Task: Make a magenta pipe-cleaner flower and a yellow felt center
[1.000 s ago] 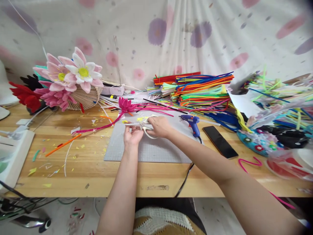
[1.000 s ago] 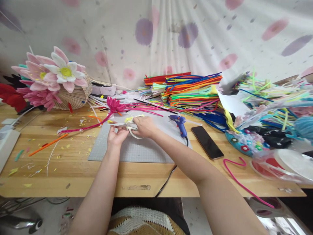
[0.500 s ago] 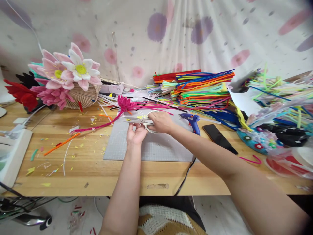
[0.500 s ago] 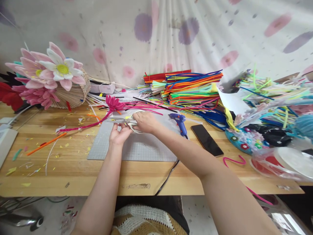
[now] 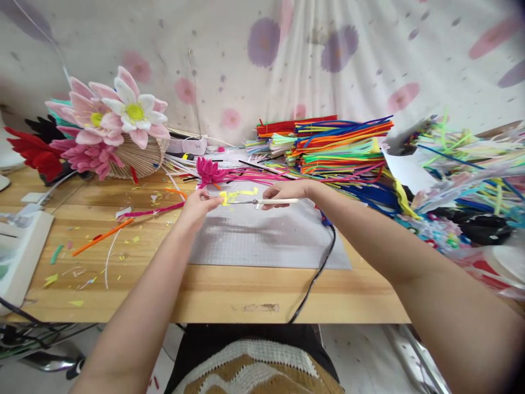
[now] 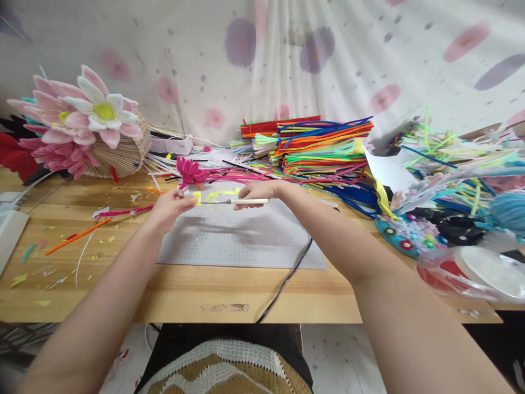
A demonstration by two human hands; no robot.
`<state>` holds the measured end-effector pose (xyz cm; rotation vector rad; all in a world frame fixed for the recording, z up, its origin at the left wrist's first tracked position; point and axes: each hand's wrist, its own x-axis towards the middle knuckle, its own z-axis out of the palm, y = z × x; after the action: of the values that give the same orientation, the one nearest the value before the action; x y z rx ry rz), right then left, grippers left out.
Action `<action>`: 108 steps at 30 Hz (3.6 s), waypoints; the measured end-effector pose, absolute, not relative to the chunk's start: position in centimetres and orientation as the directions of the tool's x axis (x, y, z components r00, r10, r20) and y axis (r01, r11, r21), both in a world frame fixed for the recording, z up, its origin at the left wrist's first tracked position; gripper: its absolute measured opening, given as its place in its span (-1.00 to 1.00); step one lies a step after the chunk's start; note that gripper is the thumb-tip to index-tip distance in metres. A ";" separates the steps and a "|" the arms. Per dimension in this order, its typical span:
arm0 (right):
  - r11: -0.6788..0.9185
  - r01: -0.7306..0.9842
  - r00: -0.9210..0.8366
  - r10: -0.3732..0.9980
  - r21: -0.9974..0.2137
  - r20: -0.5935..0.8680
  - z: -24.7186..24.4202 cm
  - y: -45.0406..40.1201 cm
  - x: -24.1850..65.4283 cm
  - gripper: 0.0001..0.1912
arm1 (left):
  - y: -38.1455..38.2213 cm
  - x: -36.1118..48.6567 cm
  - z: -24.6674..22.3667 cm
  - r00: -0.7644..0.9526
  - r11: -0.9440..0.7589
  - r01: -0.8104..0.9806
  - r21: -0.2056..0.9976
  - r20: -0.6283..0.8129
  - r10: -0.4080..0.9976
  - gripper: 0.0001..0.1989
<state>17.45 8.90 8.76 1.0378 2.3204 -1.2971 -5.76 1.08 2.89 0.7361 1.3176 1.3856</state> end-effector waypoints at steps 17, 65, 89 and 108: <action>0.256 0.679 -0.717 0.434 -0.688 -0.546 7.4 9.9 16.9 -0.52 | 2.2 -6.2 3.3 -0.115 0.281 -0.198 0.939 -0.306 0.945 -0.47; 0.311 0.623 -0.775 0.367 -0.718 -0.514 6.5 10.8 6.4 -0.53 | 0.5 -14.3 3.5 -0.375 0.260 -0.265 0.929 -0.347 0.859 -0.55; 0.506 0.557 -0.829 0.389 -0.658 -0.402 5.1 11.0 4.3 -0.52 | 0.0 -16.0 3.3 -0.418 0.267 -0.191 0.945 -0.324 0.849 -0.52; 0.379 0.811 -0.381 0.920 -0.447 0.089 2.4 7.8 16.3 -0.56 | 1.3 -11.9 2.8 -0.339 0.331 0.213 0.919 -0.248 0.907 -0.56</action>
<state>16.31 7.84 2.37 1.8709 2.8641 -0.5884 -11.86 1.34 2.78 1.0018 1.7663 1.0527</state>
